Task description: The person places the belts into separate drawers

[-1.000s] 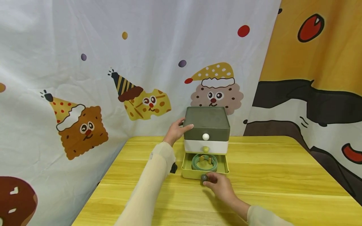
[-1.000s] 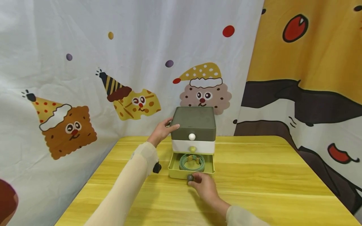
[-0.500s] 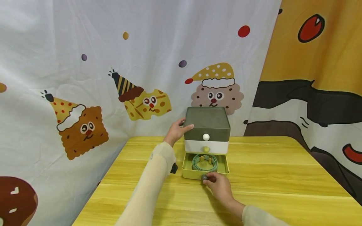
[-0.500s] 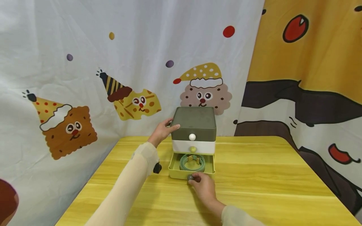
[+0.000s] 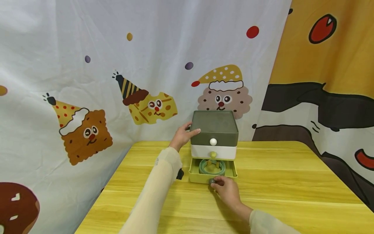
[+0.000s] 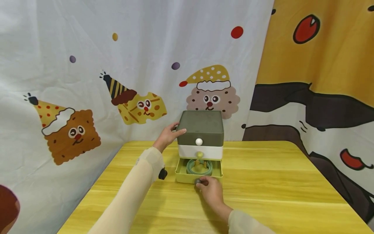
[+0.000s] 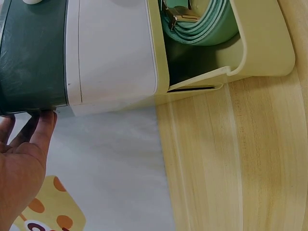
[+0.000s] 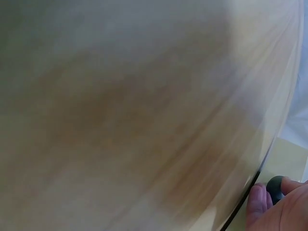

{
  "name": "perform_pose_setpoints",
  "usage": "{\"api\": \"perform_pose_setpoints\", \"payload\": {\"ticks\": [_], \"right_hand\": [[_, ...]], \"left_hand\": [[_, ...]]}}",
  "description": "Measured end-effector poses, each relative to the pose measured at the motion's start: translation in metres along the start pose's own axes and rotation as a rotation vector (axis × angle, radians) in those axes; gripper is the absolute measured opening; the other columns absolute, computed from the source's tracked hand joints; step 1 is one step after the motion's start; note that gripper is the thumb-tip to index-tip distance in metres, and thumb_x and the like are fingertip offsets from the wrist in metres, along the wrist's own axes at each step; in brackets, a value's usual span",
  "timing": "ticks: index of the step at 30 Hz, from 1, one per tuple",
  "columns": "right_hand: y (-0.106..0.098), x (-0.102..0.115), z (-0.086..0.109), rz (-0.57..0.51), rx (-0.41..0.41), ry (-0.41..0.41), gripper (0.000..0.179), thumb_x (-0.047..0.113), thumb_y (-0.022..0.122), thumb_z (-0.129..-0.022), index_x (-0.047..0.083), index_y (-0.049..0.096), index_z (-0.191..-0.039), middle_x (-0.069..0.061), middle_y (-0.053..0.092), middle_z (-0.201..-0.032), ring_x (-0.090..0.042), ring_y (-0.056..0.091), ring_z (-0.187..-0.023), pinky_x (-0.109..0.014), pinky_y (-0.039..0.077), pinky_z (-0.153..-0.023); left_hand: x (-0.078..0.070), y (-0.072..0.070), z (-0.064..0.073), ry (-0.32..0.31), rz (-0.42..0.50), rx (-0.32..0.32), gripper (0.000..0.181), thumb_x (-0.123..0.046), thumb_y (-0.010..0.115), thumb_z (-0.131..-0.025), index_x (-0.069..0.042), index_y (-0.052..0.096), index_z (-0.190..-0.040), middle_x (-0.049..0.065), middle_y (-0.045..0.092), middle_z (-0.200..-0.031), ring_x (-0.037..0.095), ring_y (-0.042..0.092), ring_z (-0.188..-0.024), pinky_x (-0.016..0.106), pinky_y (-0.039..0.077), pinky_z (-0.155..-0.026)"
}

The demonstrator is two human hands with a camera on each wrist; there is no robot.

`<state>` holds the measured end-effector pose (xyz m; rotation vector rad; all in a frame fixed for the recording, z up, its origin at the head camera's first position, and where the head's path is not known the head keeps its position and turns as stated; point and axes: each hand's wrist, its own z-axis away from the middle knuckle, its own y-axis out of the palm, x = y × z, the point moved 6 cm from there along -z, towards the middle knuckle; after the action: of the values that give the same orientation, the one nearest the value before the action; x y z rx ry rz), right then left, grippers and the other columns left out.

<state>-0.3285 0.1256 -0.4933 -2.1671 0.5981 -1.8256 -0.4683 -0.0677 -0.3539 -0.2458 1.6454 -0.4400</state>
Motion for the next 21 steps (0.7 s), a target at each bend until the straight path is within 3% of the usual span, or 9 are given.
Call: {"api": "perform_pose_setpoints", "payload": {"ticks": [12,21], "right_hand": [[-0.001,-0.001,-0.01,-0.009,-0.002,0.025,0.017,0.005,0.079,-0.084,-0.002,0.074,-0.098,-0.006,0.072,-0.084,-0.015,0.065,-0.069,-0.026,0.053,-0.054],[-0.002,-0.002,-0.023,0.041,-0.01,0.009,0.016,0.006,0.078,-0.084,0.0,0.075,-0.098,-0.006,0.073,-0.088,-0.015,0.066,-0.074,-0.026,0.054,-0.06]], "left_hand": [[0.0,0.0,0.001,-0.009,0.003,0.007,0.08,-0.05,0.071,-0.09,-0.022,0.036,-0.156,0.009,0.037,-0.156,0.031,0.036,-0.141,0.049,0.038,-0.109],[0.001,0.0,-0.002,-0.009,0.003,0.004,0.08,-0.052,0.071,-0.089,-0.023,0.037,-0.155,0.008,0.038,-0.155,0.029,0.037,-0.141,0.049,0.039,-0.109]]}}
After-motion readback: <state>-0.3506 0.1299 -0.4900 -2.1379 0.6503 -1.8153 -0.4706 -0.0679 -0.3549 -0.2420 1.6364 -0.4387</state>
